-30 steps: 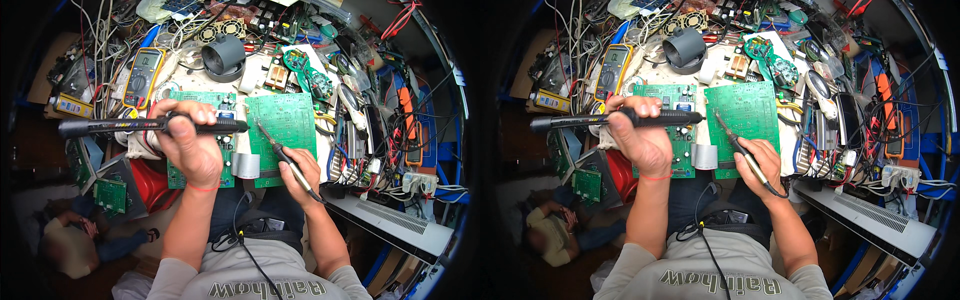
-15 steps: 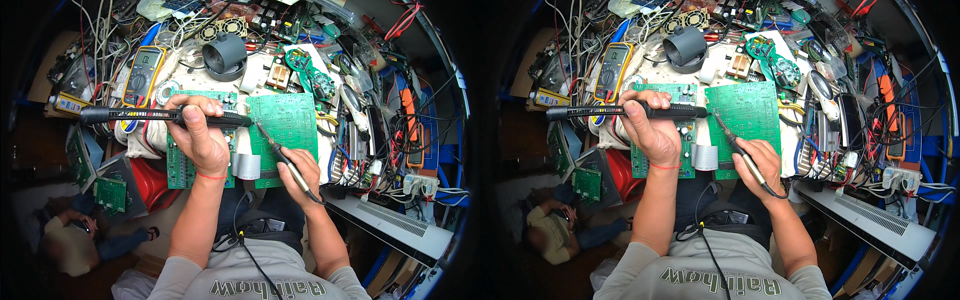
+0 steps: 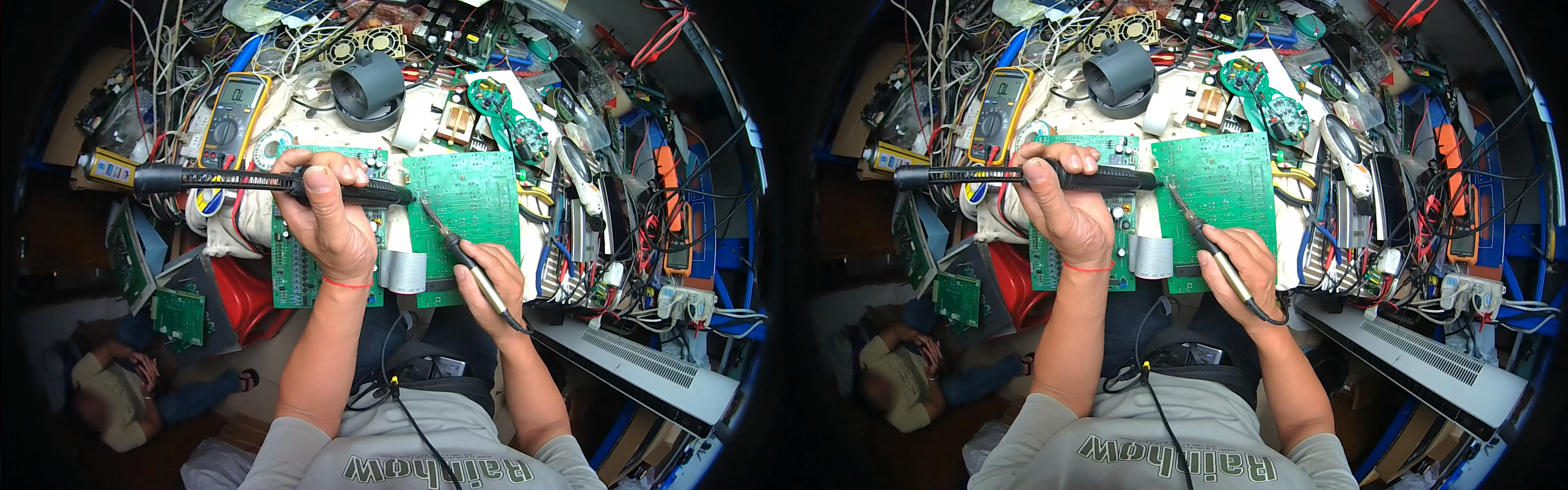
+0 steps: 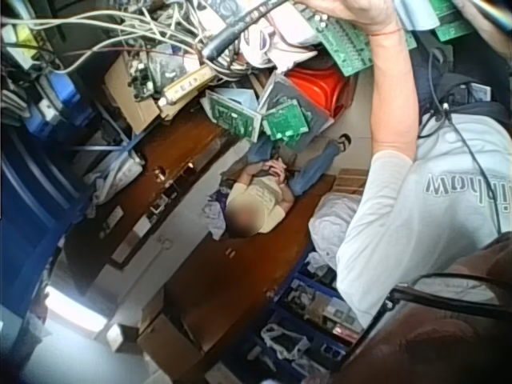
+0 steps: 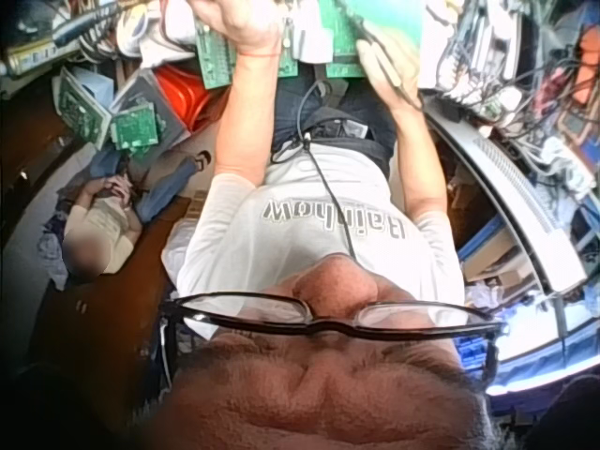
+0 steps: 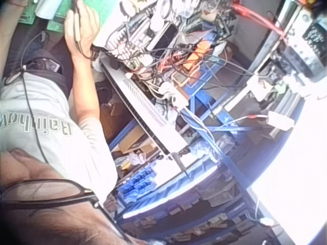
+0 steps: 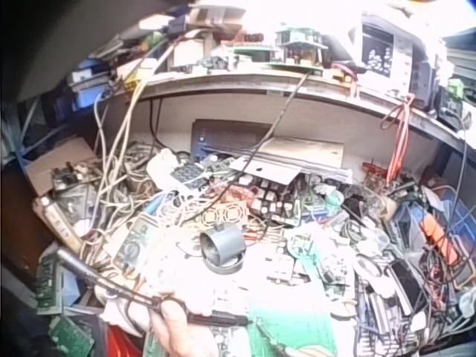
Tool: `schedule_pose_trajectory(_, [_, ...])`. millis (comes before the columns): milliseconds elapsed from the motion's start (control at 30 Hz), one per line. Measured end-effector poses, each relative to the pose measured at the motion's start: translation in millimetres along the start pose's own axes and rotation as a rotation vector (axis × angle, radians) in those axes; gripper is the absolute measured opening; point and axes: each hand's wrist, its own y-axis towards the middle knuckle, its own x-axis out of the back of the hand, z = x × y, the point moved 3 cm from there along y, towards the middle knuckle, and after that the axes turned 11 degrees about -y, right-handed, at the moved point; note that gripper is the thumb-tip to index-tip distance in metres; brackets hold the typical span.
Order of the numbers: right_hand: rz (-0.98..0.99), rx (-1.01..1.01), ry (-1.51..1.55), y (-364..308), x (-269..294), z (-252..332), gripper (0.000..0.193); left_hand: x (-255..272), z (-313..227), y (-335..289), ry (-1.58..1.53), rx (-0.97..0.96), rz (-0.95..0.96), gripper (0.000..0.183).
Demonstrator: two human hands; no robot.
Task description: The person sits on the floor and uses a soldering iron and a hot air gun to work on a green circuit board. They flip the board to inspect both sides, then repeatedly apply heat and solder to specific points on the board's surface.
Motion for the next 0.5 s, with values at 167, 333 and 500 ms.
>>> schedule_pose_trajectory(167, [-0.002,0.005,0.005,0.5,0.8,0.0,0.032,-0.9,1.9,0.3,-0.008,0.005,0.000,0.042])
schedule_pose_trajectory(333, [0.007,0.012,-0.002,1.0,0.9,-0.3,0.033,-0.3,2.9,0.8,-0.009,0.008,0.000,0.043])
schedule_pose_trajectory(500, [0.006,0.020,-0.001,1.0,0.9,-0.4,0.033,0.7,2.7,1.0,0.001,0.003,0.004,0.042])
